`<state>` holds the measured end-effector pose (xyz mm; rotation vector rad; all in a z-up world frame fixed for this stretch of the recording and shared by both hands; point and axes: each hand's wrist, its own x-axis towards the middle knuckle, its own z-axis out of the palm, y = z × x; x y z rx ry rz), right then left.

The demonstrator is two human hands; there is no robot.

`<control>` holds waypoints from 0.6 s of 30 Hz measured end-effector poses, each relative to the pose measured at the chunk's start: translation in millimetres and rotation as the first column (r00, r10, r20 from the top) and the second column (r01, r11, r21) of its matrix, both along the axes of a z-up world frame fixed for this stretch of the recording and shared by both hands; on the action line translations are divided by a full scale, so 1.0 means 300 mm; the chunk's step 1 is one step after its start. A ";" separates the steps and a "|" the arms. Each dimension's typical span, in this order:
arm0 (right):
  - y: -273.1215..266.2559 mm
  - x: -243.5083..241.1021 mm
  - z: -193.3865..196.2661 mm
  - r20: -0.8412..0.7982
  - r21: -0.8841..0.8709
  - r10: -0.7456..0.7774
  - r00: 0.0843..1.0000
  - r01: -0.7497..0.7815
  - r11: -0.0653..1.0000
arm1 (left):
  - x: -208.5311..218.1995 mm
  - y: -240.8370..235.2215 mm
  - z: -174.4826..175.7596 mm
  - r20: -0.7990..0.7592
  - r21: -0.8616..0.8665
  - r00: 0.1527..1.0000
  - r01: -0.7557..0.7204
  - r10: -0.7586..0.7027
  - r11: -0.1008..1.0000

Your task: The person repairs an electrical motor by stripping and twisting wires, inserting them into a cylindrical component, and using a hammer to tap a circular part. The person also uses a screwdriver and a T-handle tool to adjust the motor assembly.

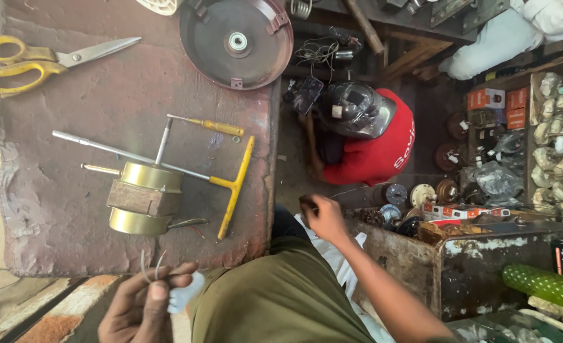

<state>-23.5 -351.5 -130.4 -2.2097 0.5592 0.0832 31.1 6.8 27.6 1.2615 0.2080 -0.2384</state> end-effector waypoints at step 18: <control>0.346 0.138 0.588 0.408 0.597 0.478 0.778 -0.623 0.504 | -0.018 -0.134 0.066 0.007 0.105 0.992 0.127 -0.128 0.986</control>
